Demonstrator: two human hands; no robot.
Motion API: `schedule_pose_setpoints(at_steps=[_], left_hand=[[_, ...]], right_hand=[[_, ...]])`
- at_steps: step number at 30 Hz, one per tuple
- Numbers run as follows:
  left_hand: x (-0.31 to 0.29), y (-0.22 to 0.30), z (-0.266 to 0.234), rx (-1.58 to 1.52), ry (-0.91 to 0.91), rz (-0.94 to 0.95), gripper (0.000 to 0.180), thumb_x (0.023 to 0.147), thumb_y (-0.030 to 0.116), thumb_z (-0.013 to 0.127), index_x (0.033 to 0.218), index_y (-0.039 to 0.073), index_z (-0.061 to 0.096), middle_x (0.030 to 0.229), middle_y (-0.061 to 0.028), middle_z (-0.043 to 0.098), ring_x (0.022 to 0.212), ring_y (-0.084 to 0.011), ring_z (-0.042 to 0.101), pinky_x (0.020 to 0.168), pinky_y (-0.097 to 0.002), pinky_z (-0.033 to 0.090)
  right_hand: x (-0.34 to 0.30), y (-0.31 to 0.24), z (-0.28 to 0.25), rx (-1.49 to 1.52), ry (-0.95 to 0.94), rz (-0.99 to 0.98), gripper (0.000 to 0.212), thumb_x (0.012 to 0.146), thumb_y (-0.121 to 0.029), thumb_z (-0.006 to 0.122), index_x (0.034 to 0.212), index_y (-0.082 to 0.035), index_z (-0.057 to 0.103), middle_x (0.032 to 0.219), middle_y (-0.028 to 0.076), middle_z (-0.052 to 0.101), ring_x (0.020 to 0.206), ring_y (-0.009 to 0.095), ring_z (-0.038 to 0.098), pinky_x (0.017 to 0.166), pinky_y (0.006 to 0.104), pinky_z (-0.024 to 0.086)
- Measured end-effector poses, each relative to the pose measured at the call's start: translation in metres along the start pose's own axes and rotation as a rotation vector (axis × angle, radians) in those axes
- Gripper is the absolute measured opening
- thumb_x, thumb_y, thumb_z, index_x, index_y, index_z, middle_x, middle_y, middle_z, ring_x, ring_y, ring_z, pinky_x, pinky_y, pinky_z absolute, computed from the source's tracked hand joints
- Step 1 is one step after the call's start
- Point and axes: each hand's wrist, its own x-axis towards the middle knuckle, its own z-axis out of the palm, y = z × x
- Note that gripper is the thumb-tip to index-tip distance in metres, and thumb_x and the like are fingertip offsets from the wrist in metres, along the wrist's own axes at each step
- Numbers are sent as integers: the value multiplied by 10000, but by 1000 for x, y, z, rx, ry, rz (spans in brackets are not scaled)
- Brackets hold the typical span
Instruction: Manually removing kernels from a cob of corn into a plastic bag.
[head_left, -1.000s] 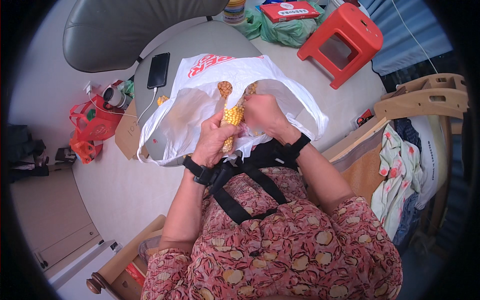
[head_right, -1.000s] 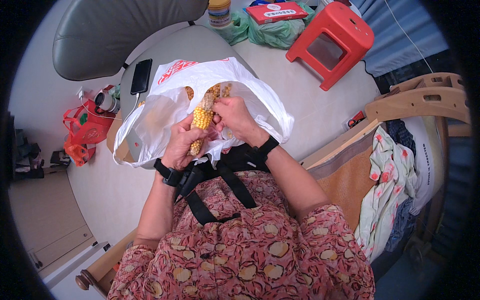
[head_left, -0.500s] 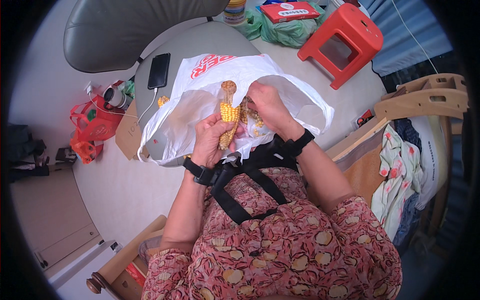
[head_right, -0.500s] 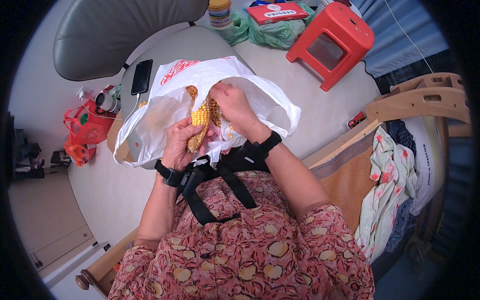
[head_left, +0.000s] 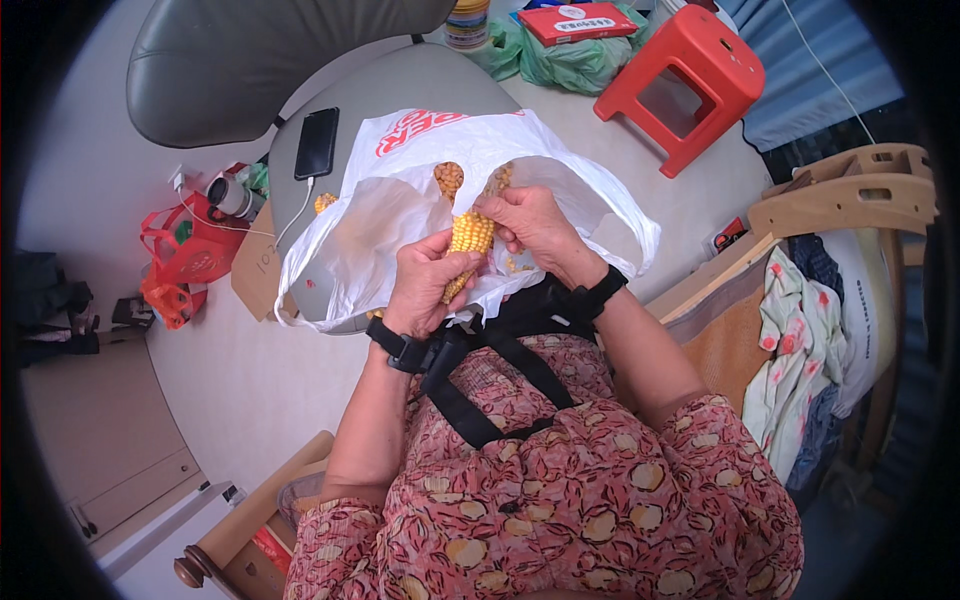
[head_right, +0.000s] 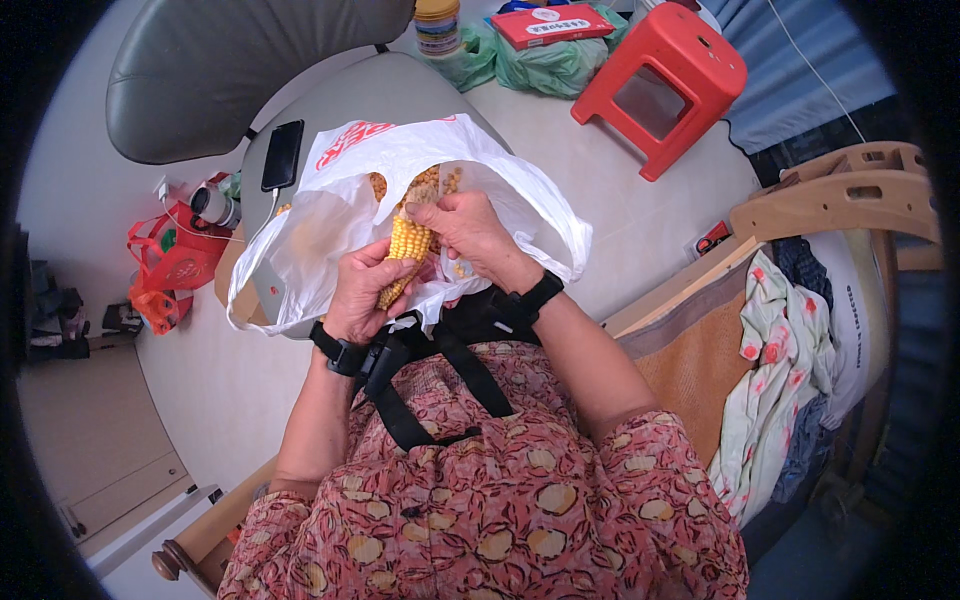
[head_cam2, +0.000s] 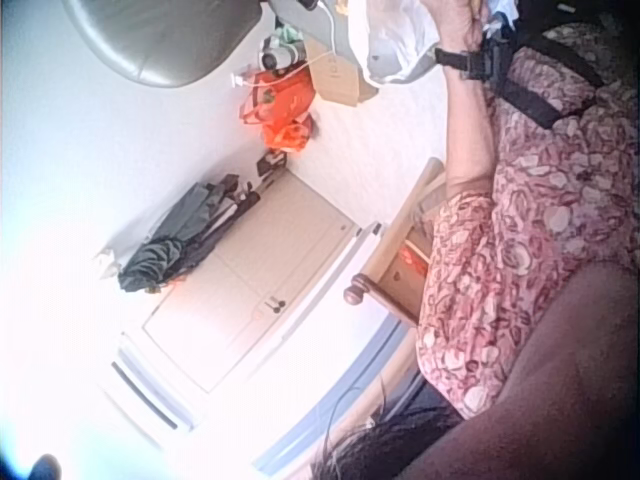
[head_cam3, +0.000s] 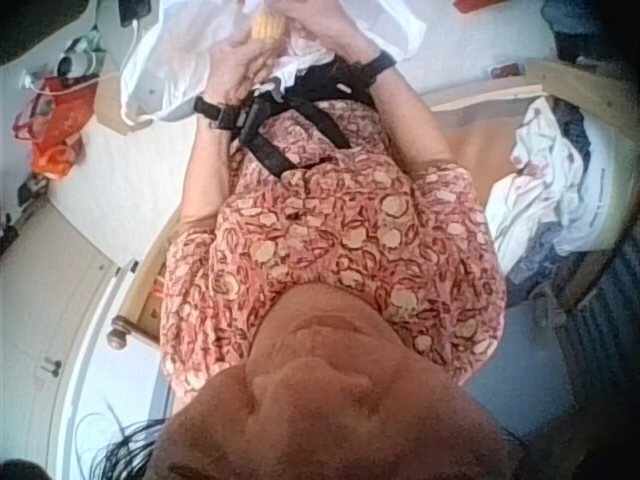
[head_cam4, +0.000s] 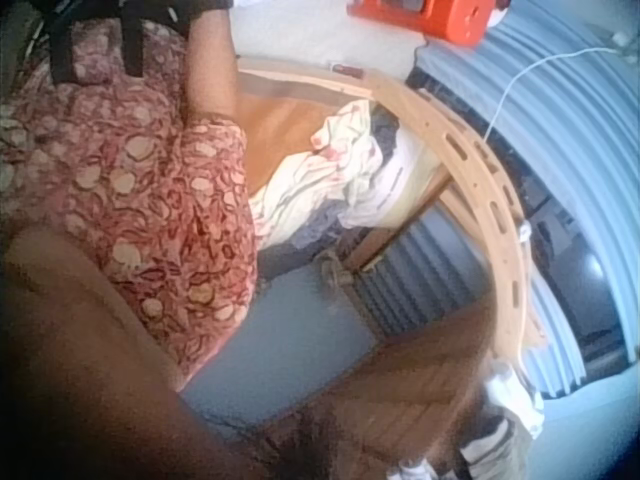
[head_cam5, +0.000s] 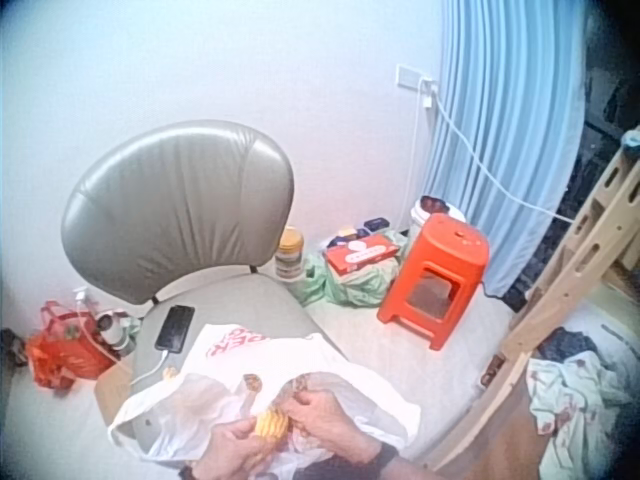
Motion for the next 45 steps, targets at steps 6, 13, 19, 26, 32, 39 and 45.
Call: schedule_pose_setpoints(at_steps=[6,13,19,26,32,39,45], left_hand=[[0,3,0,-36,1,-62,267,805,20,601,1055,-67,563,731,-78,595,477,-74,515,327,-174,365],[0,3,-2,-22,13,-79,253,816,24,594,1050,-66,564,738,-81,597,479,-76,522,325,-175,369],[3,0,-8,-82,-12,-76,237,846,64,578,1040,-71,559,769,-104,613,511,-100,567,330,-178,386],[4,0,-5,-143,-77,-47,249,888,125,534,1050,-64,530,824,-145,626,597,-149,618,342,-189,419],[4,1,-5,-102,-67,-87,222,882,137,555,1003,-49,546,796,-136,628,543,-123,592,346,-177,398],[4,0,-8,-124,-84,-108,228,868,143,580,974,-58,557,769,-124,625,513,-116,577,358,-186,421],[9,-7,-4,-242,-26,-14,289,875,143,563,1046,-89,542,882,-146,617,668,-193,622,417,-254,510]], right_hand=[[3,4,-5,127,-52,22,250,815,-189,644,782,57,611,565,9,524,428,54,466,359,192,362],[1,5,-6,180,-91,38,218,830,-147,611,790,66,586,601,30,521,449,83,487,378,194,420],[5,4,-1,257,-10,78,204,847,-141,571,766,46,565,608,31,515,453,85,481,376,200,422],[6,8,-1,209,-13,85,267,847,-225,623,797,36,591,577,4,495,426,53,449,348,184,374],[8,10,-5,201,-68,101,254,825,-199,655,809,49,600,574,11,512,426,54,464,346,179,372],[4,6,-4,290,-37,112,171,836,-109,593,811,60,590,604,29,528,458,72,490,368,209,422],[3,2,1,365,17,118,205,863,-182,560,866,21,588,719,39,562,519,70,505,394,214,442]])
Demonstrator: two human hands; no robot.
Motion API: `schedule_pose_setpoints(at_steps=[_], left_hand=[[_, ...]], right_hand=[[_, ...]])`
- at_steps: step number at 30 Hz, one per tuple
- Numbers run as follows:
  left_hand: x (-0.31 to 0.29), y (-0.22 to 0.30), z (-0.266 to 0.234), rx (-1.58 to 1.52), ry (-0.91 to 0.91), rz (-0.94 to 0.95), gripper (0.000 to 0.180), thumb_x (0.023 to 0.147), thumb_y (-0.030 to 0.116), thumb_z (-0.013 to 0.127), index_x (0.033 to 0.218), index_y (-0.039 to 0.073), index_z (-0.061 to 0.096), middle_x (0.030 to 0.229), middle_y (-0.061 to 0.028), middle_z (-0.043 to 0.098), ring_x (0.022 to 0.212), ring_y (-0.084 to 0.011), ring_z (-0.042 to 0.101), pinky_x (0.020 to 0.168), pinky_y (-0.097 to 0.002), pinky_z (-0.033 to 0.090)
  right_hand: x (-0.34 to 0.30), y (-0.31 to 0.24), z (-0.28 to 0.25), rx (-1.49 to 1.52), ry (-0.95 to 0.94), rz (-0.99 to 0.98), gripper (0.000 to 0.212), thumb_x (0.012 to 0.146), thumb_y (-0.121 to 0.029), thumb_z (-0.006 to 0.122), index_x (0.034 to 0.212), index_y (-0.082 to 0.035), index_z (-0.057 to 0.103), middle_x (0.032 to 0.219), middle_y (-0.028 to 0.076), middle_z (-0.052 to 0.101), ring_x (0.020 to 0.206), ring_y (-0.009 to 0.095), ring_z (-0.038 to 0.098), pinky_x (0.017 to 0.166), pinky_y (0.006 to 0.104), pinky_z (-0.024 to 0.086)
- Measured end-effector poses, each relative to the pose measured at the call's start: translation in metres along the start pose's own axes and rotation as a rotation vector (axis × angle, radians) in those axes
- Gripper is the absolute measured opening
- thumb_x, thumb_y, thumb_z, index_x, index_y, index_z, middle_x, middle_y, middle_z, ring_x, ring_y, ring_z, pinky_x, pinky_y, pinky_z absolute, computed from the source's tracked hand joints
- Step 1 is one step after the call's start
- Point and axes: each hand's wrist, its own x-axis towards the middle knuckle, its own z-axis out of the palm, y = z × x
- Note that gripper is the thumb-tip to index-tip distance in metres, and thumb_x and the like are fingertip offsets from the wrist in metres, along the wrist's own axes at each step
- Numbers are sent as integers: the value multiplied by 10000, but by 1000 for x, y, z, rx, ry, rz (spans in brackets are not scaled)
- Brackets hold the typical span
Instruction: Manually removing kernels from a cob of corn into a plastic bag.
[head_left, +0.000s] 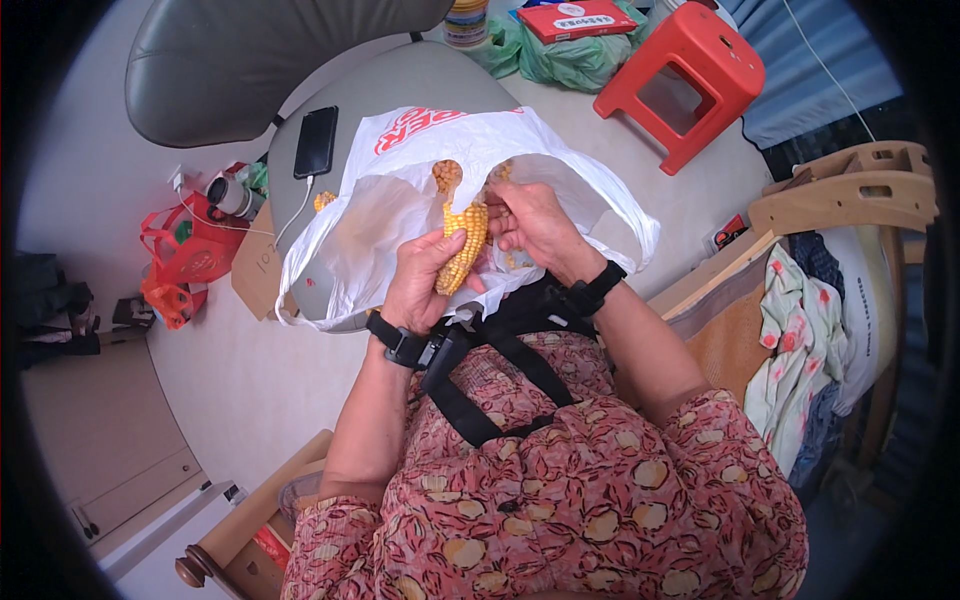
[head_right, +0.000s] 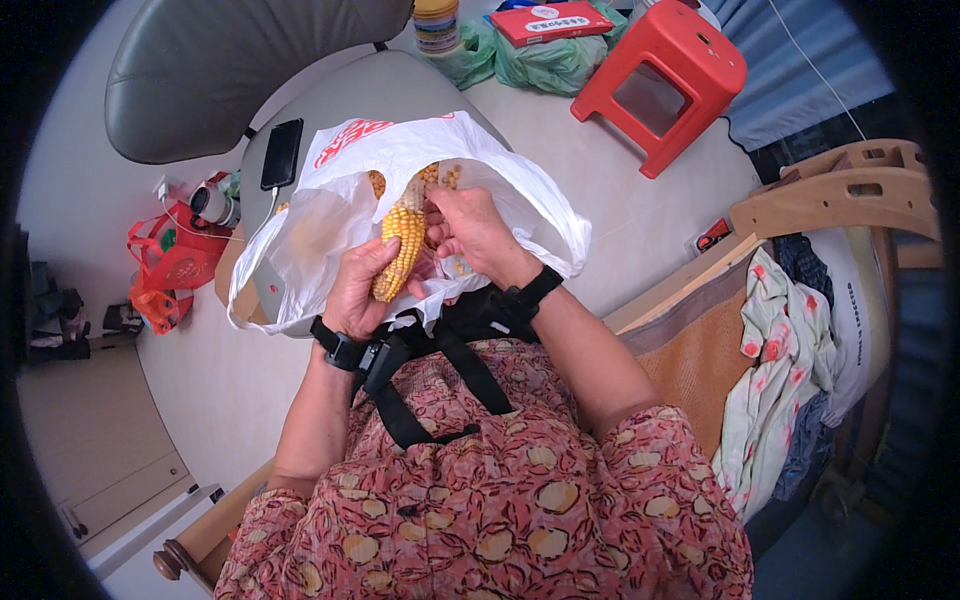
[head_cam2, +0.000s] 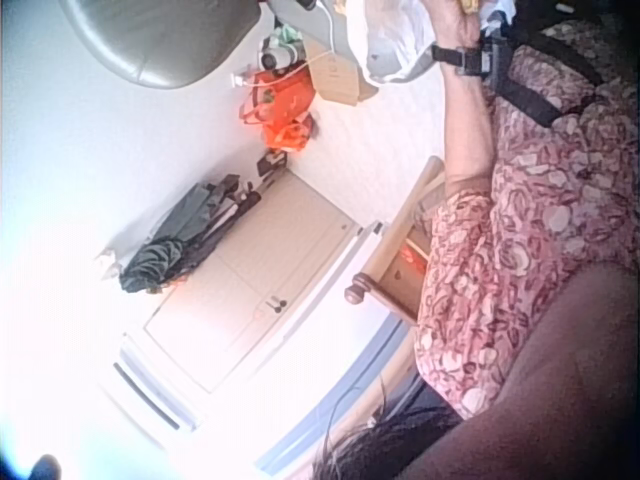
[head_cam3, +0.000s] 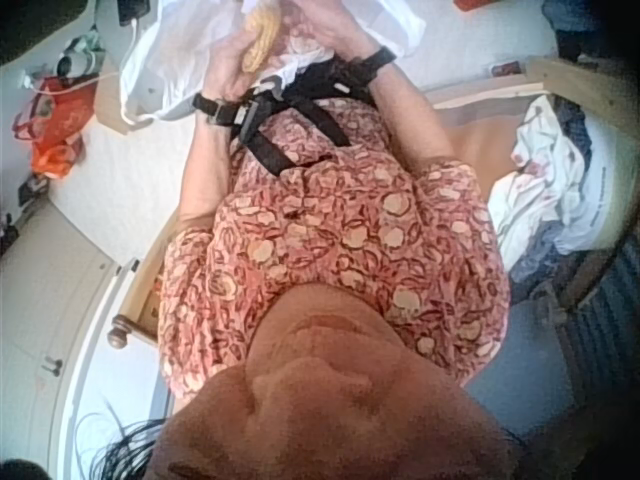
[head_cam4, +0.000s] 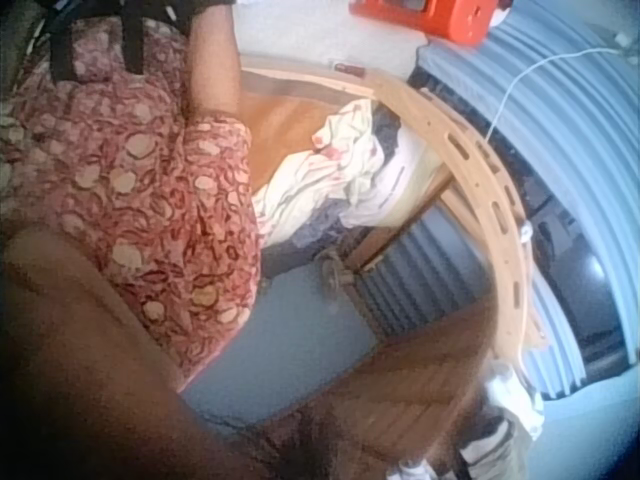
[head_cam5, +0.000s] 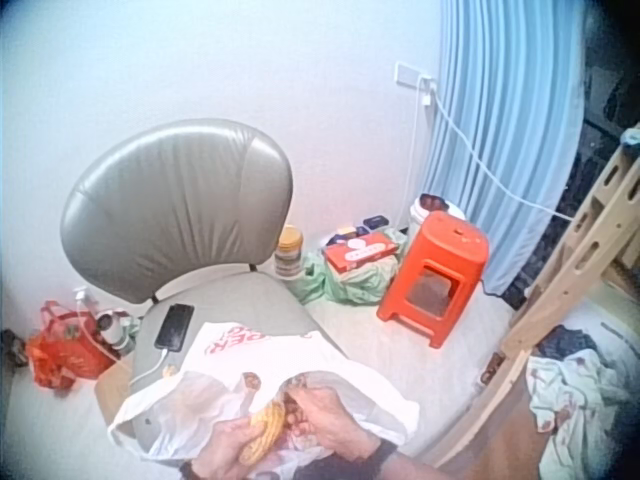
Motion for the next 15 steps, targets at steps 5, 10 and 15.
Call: schedule_pose_setpoints(at_steps=[5,10,15], left_hand=[[-1,4,2,0,-51,7,315,885,161,553,1097,-69,522,915,-147,612,714,-215,631,429,-267,520],[-2,6,6,16,-38,44,329,887,165,553,1136,-44,505,889,-137,614,705,-194,632,409,-247,503],[-3,2,5,357,-66,87,303,855,102,592,1112,-40,521,817,-96,612,636,-134,611,391,-197,457]], right_hand=[[-2,1,-1,-36,-19,2,232,887,-210,549,890,18,593,721,26,569,522,50,503,405,186,450],[1,4,-6,-42,-58,4,214,881,-179,562,882,33,591,709,32,572,525,52,517,410,186,459],[1,6,-6,29,-69,-23,204,871,-163,577,869,41,588,689,40,568,522,71,529,409,200,464]])
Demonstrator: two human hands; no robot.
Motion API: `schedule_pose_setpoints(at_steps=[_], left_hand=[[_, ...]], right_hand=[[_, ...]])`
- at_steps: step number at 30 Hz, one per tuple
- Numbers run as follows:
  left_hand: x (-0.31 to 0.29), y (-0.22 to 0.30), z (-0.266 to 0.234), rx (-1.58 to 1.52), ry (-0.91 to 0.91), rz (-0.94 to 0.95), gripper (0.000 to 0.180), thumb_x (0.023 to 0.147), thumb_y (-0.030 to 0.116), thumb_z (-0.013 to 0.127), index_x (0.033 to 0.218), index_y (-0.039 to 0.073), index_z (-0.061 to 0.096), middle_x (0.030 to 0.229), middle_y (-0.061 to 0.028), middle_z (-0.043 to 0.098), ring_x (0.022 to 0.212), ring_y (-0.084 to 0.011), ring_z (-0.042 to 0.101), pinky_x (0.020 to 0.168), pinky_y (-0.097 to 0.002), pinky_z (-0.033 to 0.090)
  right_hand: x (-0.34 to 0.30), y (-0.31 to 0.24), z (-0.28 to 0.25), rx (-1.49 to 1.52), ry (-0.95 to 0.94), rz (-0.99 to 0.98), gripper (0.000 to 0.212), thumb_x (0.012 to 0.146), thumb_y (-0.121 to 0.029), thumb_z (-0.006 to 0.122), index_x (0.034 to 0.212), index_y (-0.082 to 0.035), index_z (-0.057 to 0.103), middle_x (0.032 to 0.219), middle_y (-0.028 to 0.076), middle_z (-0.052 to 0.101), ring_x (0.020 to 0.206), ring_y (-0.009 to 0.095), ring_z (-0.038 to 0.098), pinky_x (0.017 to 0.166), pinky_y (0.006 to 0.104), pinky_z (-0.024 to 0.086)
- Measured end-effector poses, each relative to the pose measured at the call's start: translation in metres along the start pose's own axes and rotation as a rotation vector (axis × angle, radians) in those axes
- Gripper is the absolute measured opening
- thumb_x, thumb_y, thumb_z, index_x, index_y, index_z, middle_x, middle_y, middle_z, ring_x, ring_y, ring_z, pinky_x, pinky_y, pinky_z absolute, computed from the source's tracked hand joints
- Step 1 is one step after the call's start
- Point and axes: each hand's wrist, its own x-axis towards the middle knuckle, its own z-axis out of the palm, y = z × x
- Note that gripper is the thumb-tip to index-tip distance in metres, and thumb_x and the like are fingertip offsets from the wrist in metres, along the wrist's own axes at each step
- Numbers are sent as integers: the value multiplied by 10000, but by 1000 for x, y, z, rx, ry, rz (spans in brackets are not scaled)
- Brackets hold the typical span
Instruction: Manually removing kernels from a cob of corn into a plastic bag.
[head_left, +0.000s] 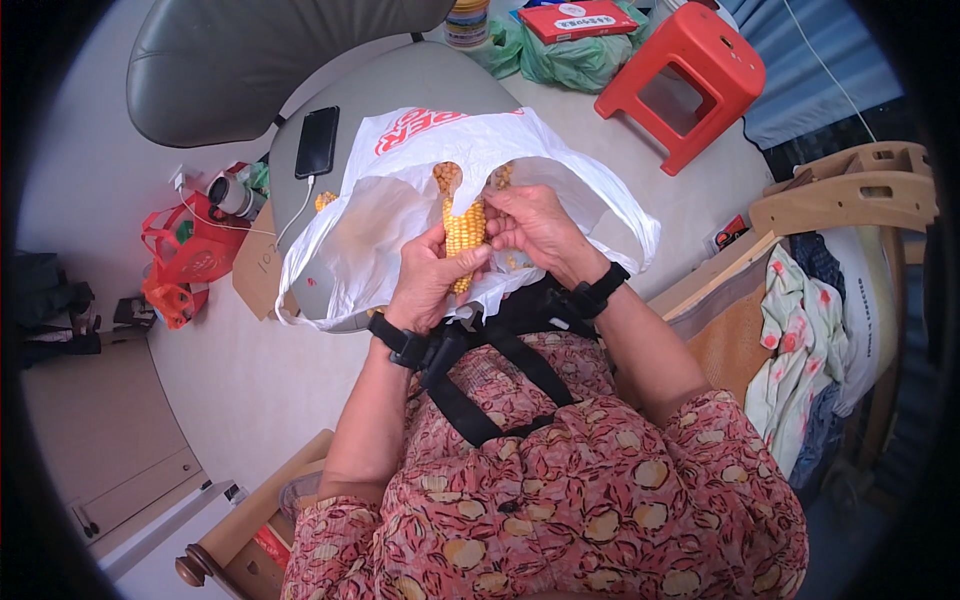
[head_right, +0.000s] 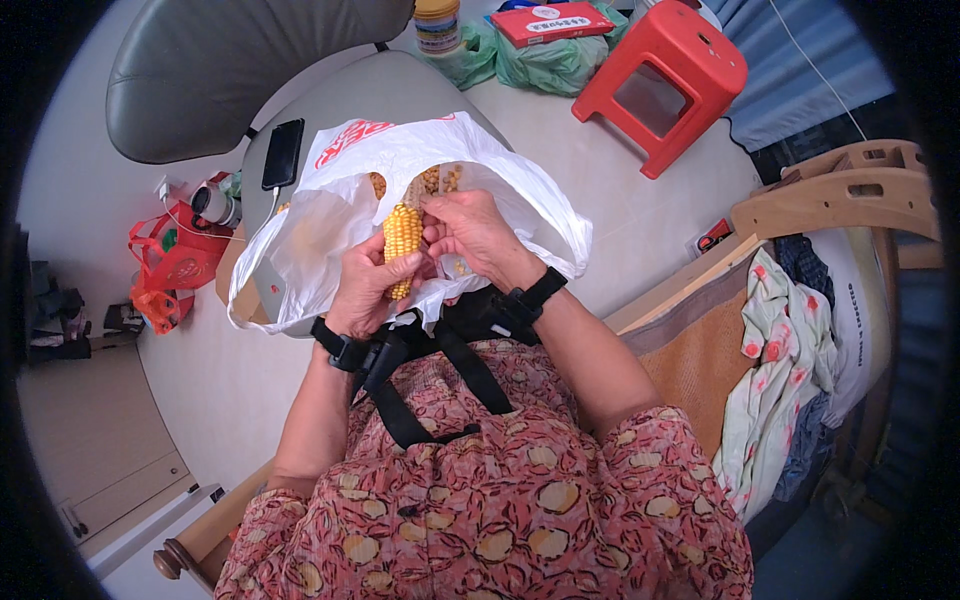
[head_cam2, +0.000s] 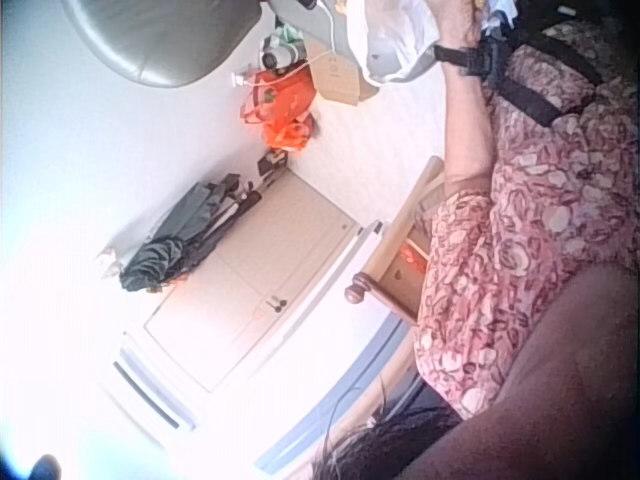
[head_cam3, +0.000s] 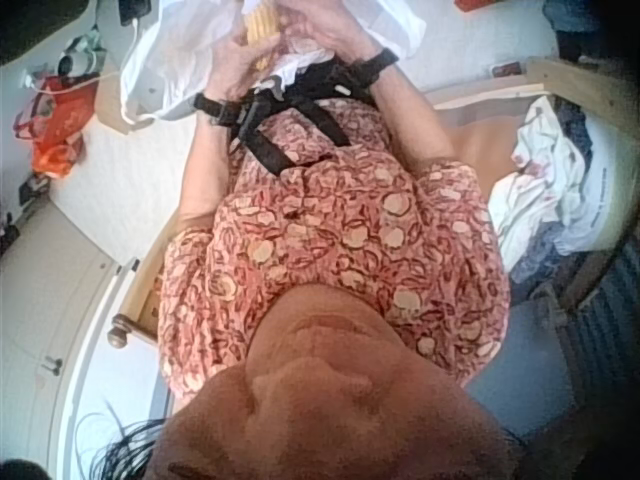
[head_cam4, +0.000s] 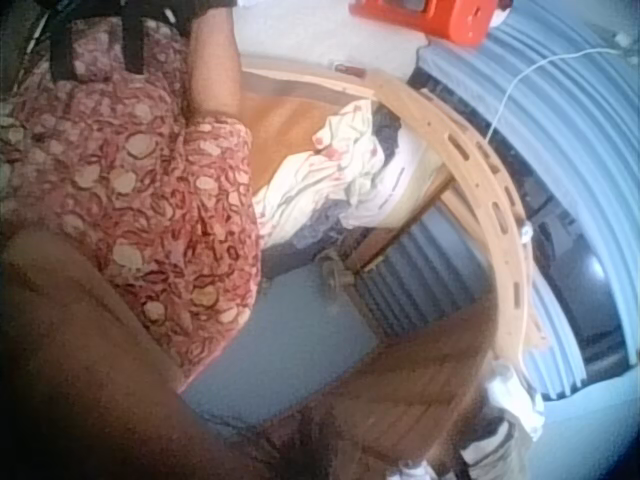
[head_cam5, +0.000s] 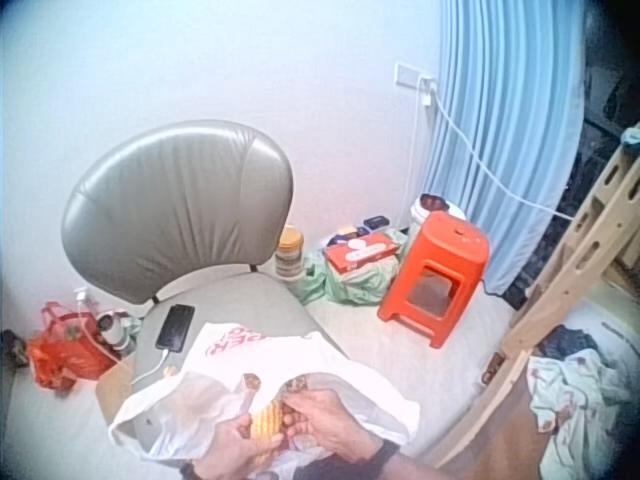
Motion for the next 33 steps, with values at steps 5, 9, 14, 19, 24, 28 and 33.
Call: schedule_pose_setpoints(at_steps=[5,9,14,19,24,28,33], left_hand=[[0,-1,0,-127,-2,-14,304,834,76,610,1104,-36,527,825,-92,608,639,-124,600,414,-198,467],[0,2,4,-195,-20,-38,292,827,67,612,1088,-34,528,827,-84,604,654,-123,599,432,-209,480],[3,-7,-4,-130,-48,-34,288,822,84,621,1068,-27,521,806,-70,590,609,-111,571,414,-205,445],[1,-5,-4,-100,-23,-43,278,812,76,636,1049,-23,529,767,-49,591,569,-77,534,393,-175,395],[0,-4,-4,-204,-20,-78,253,822,86,625,1026,-24,525,755,-56,574,555,-85,526,388,-186,393],[-1,-3,-4,-242,-23,-90,239,830,92,615,1017,-25,523,753,-60,567,545,-93,523,385,-193,394],[0,-1,-1,-181,-30,-44,263,787,33,643,1015,-35,531,815,-77,593,564,-79,543,390,-181,402]], right_hand=[[-3,-2,2,-15,2,-5,201,865,-179,593,803,12,582,643,31,546,482,69,505,392,201,443],[0,2,-2,-57,5,16,241,846,-213,631,734,-7,573,577,12,519,440,58,468,364,192,390],[-2,-1,3,-129,24,40,291,805,-254,688,695,-11,570,522,-4,491,390,48,420,323,194,310],[-2,-3,3,-94,37,70,247,811,-209,673,712,-3,578,529,4,503,386,49,425,321,195,318],[0,0,-4,-7,-18,74,191,830,-151,627,761,21,581,563,30,540,422,72,490,360,199,395],[0,3,-4,17,-42,40,197,840,-145,606,799,47,581,603,56,566,477,109,549,418,224,467],[-1,2,6,15,29,41,208,843,-157,604,802,46,585,600,53,567,473,108,554,415,219,475]])
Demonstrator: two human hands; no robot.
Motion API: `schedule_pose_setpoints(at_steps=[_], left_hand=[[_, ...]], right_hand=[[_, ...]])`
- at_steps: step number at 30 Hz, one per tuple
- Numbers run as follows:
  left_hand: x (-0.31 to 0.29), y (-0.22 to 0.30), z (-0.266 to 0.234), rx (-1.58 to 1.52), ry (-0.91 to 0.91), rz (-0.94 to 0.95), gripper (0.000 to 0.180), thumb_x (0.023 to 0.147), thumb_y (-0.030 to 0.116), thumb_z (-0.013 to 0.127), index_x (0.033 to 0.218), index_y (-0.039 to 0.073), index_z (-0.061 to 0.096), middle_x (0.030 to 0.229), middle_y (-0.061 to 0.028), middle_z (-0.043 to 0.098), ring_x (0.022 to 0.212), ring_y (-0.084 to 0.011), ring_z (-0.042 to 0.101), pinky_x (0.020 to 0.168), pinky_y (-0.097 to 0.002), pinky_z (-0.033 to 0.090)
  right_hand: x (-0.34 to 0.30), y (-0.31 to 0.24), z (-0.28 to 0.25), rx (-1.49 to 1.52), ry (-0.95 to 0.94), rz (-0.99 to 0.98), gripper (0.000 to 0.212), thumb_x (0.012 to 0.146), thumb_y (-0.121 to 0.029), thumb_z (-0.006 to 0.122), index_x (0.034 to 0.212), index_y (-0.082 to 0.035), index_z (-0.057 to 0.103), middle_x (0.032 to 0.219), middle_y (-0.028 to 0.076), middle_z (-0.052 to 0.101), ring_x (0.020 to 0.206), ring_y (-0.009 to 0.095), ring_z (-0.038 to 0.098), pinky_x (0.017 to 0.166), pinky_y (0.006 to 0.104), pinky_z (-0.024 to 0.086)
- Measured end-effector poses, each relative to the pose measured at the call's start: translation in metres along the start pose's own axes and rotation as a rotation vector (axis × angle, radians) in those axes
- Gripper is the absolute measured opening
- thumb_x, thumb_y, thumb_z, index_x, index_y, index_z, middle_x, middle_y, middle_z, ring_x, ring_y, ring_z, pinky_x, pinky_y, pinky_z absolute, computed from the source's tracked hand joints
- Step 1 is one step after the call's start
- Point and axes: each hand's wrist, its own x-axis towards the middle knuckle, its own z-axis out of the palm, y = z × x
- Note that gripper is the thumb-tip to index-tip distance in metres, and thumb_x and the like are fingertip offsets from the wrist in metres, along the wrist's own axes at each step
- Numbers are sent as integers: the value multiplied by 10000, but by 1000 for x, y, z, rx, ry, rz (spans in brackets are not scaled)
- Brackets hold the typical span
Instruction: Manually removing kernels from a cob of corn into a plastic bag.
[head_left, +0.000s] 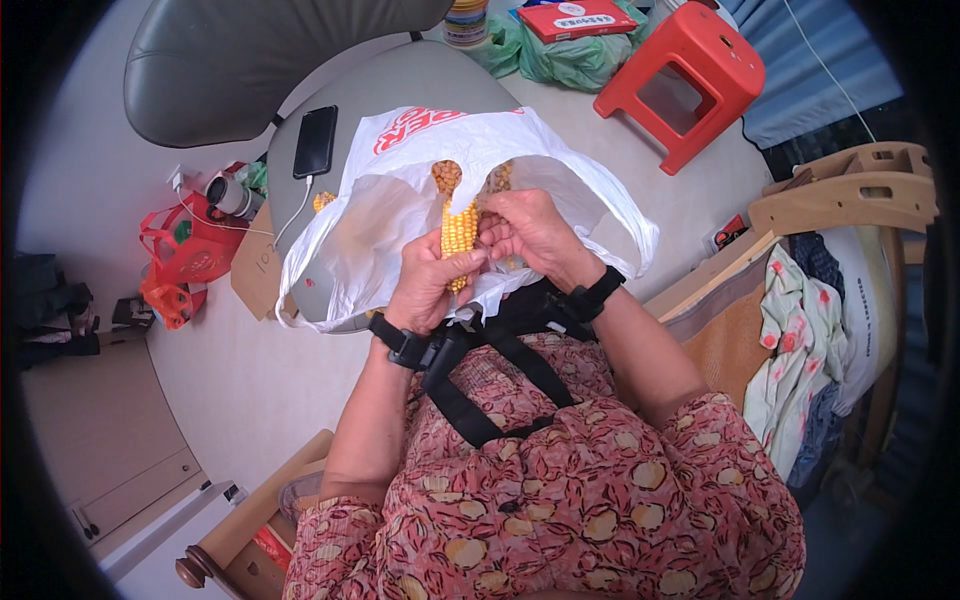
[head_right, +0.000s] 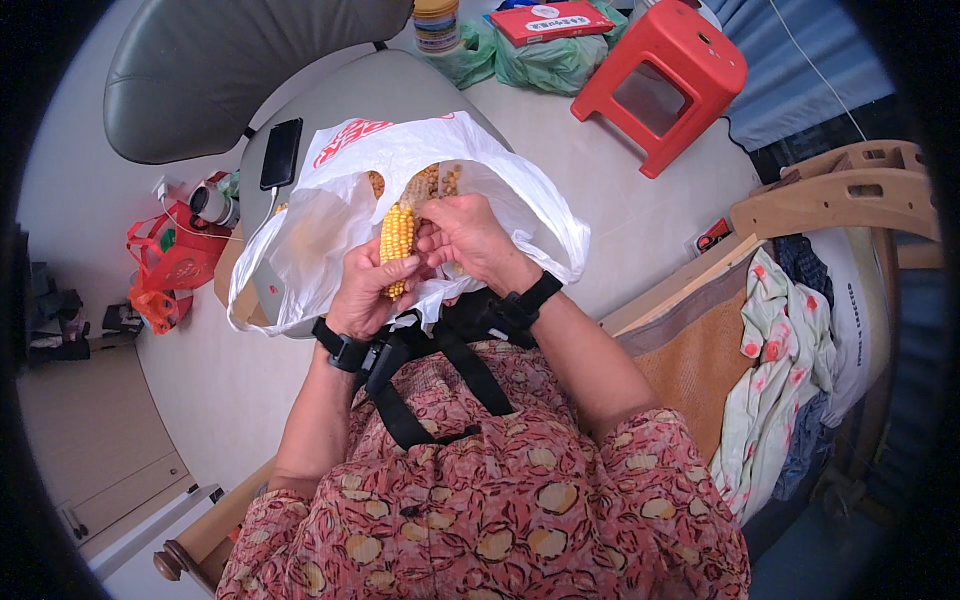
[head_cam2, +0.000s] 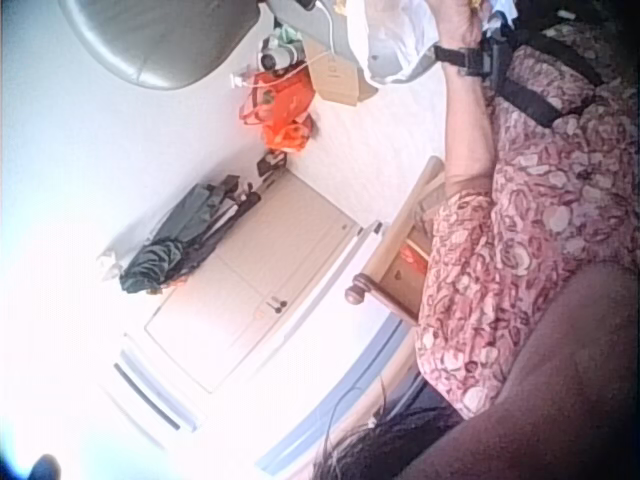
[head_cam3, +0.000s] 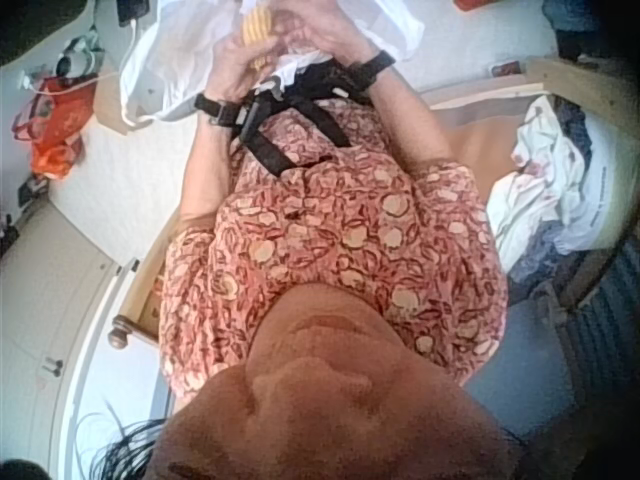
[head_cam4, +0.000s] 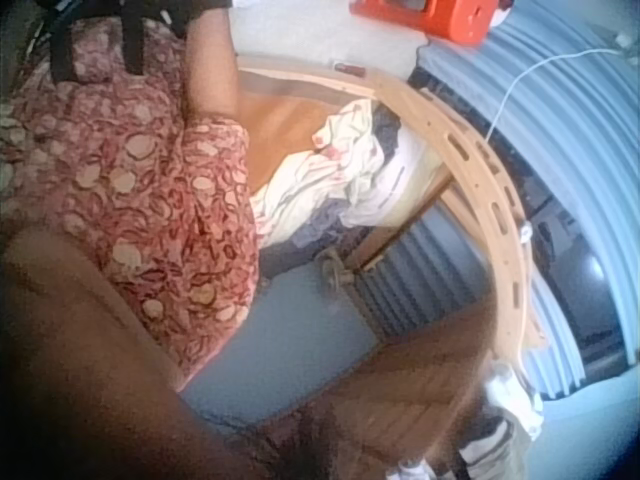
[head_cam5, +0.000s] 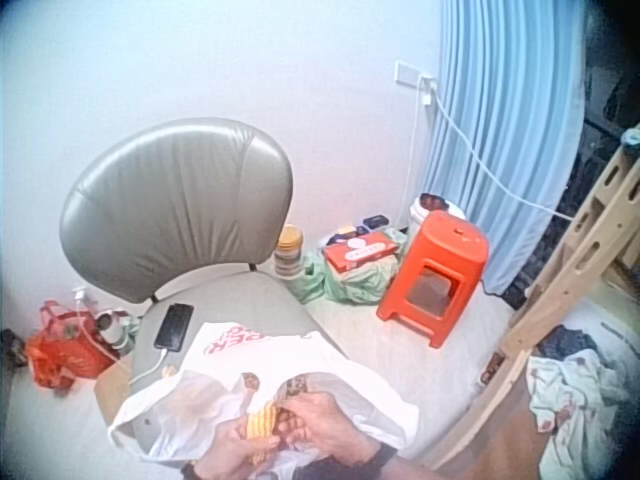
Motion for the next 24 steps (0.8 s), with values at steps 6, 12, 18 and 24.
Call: schedule_pose_setpoints(at_steps=[6,12,18,24], left_hand=[[1,-2,2,52,27,15,328,719,-55,647,1030,-44,542,855,-70,604,568,-72,546,395,-175,405],[1,-3,-2,59,2,-5,348,720,-46,641,1044,-29,514,865,-82,592,614,-109,572,416,-194,426],[1,-4,-4,48,0,-21,357,723,-41,640,1058,-29,517,870,-80,592,605,-107,562,411,-198,420],[1,-1,0,-25,28,-22,298,742,-34,624,1030,-33,546,823,-72,601,604,-96,564,393,-186,408]], right_hand=[[2,3,-2,-73,-11,-18,209,830,-171,627,769,23,582,568,33,551,419,84,514,364,187,432],[2,3,-4,-5,-13,2,165,818,-122,628,761,26,579,562,35,548,429,96,520,382,215,446],[3,6,-11,80,-42,14,127,817,-75,599,798,46,567,626,65,575,490,119,555,432,233,473],[5,8,-14,128,-125,-51,133,819,-51,560,862,75,552,711,116,588,592,161,596,493,274,513]])
